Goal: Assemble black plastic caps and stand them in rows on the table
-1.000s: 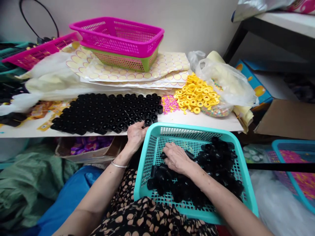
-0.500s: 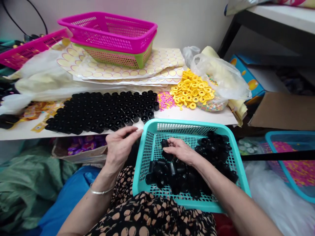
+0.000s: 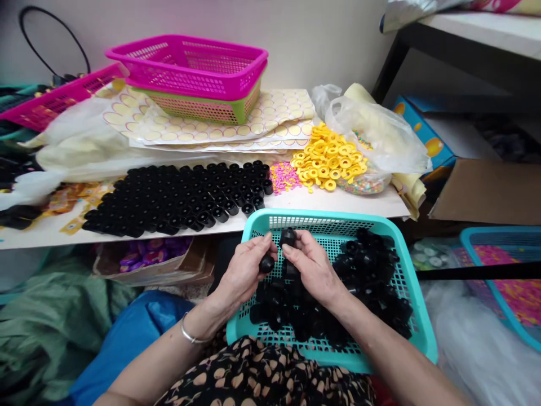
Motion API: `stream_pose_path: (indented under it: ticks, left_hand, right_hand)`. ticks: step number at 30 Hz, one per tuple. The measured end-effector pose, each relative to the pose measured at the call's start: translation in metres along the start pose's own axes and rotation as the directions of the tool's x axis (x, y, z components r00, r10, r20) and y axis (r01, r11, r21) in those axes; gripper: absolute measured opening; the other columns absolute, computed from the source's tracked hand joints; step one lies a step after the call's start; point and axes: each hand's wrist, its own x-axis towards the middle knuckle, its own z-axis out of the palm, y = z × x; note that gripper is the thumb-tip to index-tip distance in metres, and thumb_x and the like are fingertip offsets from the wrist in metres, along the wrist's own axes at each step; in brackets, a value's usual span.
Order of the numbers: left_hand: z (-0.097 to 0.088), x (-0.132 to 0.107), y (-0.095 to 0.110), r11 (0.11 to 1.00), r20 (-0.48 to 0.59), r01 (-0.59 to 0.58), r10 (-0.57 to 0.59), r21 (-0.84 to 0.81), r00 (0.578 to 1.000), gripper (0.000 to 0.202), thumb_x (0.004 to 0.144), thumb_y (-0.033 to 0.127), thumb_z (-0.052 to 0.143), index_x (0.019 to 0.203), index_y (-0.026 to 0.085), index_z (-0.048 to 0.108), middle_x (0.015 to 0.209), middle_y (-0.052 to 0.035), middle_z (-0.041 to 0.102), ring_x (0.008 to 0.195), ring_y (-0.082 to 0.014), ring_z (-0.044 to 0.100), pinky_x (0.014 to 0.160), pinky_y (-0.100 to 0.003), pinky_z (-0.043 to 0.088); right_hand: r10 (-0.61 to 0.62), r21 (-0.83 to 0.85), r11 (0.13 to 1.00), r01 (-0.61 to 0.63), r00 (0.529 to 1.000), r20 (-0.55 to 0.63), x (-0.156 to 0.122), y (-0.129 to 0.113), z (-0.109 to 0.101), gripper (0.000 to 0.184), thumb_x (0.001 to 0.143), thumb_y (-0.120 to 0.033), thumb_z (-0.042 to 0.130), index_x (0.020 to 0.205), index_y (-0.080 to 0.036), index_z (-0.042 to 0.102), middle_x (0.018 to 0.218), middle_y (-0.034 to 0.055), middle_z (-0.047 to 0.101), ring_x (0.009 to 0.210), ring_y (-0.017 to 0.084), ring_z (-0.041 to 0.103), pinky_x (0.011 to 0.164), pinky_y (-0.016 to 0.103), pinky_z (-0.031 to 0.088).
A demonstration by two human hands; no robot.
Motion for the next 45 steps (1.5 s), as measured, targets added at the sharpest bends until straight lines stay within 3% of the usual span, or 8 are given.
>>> stream_pose_path:
  ticks: [12, 22, 30, 33, 37, 40, 42, 45]
  left_hand:
    - [0.003, 0.008, -0.013, 0.901, 0.015, -0.345, 0.354, 0.262, 0.935, 0.044, 0.085, 0.052, 0.05, 0.06, 0.017, 0.042, 0.059, 0.0047, 0.03, 0.057, -0.0088, 0.025, 0.051, -0.025, 0.023]
    - [0.008, 0.006, -0.016, 0.901, 0.075, -0.358, 0.351, 0.245, 0.933, 0.041, 0.087, 0.053, 0.045, 0.068, 0.017, 0.048, 0.065, 0.0027, 0.041, 0.061, -0.0107, 0.035, 0.057, -0.024, 0.032]
    - [0.015, -0.011, -0.01, 0.923, 0.221, -0.381, 0.359, 0.061, 0.907, 0.045, 0.091, 0.057, 0.03, 0.113, 0.022, 0.049, 0.113, -0.0071, 0.054, 0.108, -0.0179, 0.048, 0.099, -0.03, 0.035]
    - [0.01, -0.017, -0.009, 0.957, 0.279, -0.281, 0.25, 0.074, 0.927, 0.039, 0.088, 0.052, 0.047, 0.115, 0.023, 0.047, 0.111, -0.0057, 0.055, 0.103, -0.0172, 0.05, 0.093, -0.03, 0.039]
    - [-0.002, -0.022, 0.0, 0.977, 0.343, -0.184, 0.136, 0.11, 0.929, 0.031, 0.077, 0.04, 0.065, 0.098, 0.022, 0.053, 0.083, 0.0003, 0.056, 0.072, -0.0123, 0.05, 0.068, -0.025, 0.042]
    - [-0.024, -0.01, 0.015, 0.899, 0.145, -0.372, 0.346, 0.233, 0.927, 0.027, 0.07, 0.034, 0.072, 0.088, 0.019, 0.058, 0.082, -0.0006, 0.056, 0.074, -0.0132, 0.051, 0.067, -0.024, 0.041]
    - [-0.046, 0.008, 0.025, 0.78, -0.049, -0.468, 0.533, 0.416, 0.845, 0.027, 0.066, 0.031, 0.073, 0.086, 0.018, 0.061, 0.087, -0.0024, 0.058, 0.08, -0.0155, 0.053, 0.07, -0.026, 0.042]
    - [-0.078, 0.039, 0.029, 0.706, -0.234, -0.448, 0.644, 0.548, 0.729, 0.038, 0.061, 0.027, 0.074, 0.095, 0.017, 0.06, 0.089, -0.0015, 0.06, 0.078, -0.0149, 0.055, 0.07, -0.025, 0.043]
  right_hand:
    - [-0.164, -0.321, 0.943, 0.087, 0.962, -0.22, -0.007, 0.002, 0.018, 0.024, 0.087, -0.038, 0.054, 0.105, -0.023, 0.05, 0.103, 0.0048, 0.066, 0.095, 0.018, 0.062, 0.084, 0.033, 0.049]
    - [-0.212, -0.403, 0.911, 0.093, 0.941, -0.264, -0.009, 0.005, 0.021, 0.026, 0.089, -0.04, 0.05, 0.108, -0.023, 0.048, 0.102, 0.0066, 0.065, 0.092, 0.02, 0.063, 0.079, 0.034, 0.05]
    - [-0.293, -0.294, 0.938, 0.185, 0.876, -0.383, -0.011, 0.007, 0.037, 0.026, 0.09, -0.04, 0.049, 0.11, -0.023, 0.046, 0.106, 0.0072, 0.062, 0.099, 0.019, 0.059, 0.084, 0.034, 0.049]
    - [-0.267, -0.194, 0.96, 0.201, 0.863, -0.43, -0.007, 0.007, 0.038, 0.025, 0.09, -0.04, 0.05, 0.108, -0.024, 0.048, 0.107, 0.0069, 0.061, 0.1, 0.019, 0.058, 0.086, 0.035, 0.047]
    - [-0.208, -0.046, 0.977, 0.21, 0.871, -0.445, 0.004, 0.001, 0.028, 0.025, 0.085, -0.04, 0.057, 0.102, -0.022, 0.055, 0.101, 0.0056, 0.062, 0.092, 0.019, 0.059, 0.087, 0.038, 0.047]
    - [-0.225, 0.031, 0.965, 0.261, 0.882, -0.413, 0.01, -0.006, 0.005, 0.023, 0.075, -0.034, 0.069, 0.091, -0.021, 0.061, 0.091, 0.0028, 0.065, 0.085, 0.017, 0.06, 0.085, 0.039, 0.048]
    - [-0.212, -0.059, 0.977, 0.205, 0.897, -0.388, 0.009, -0.008, -0.017, 0.024, 0.067, -0.03, 0.076, 0.085, -0.02, 0.064, 0.084, 0.0009, 0.066, 0.078, 0.016, 0.06, 0.079, 0.036, 0.049]
    - [-0.082, -0.294, 0.956, -0.015, 0.946, -0.314, 0.004, -0.003, -0.046, 0.026, 0.059, -0.029, 0.08, 0.077, -0.019, 0.064, 0.074, -0.0002, 0.066, 0.068, 0.016, 0.059, 0.068, 0.033, 0.049]
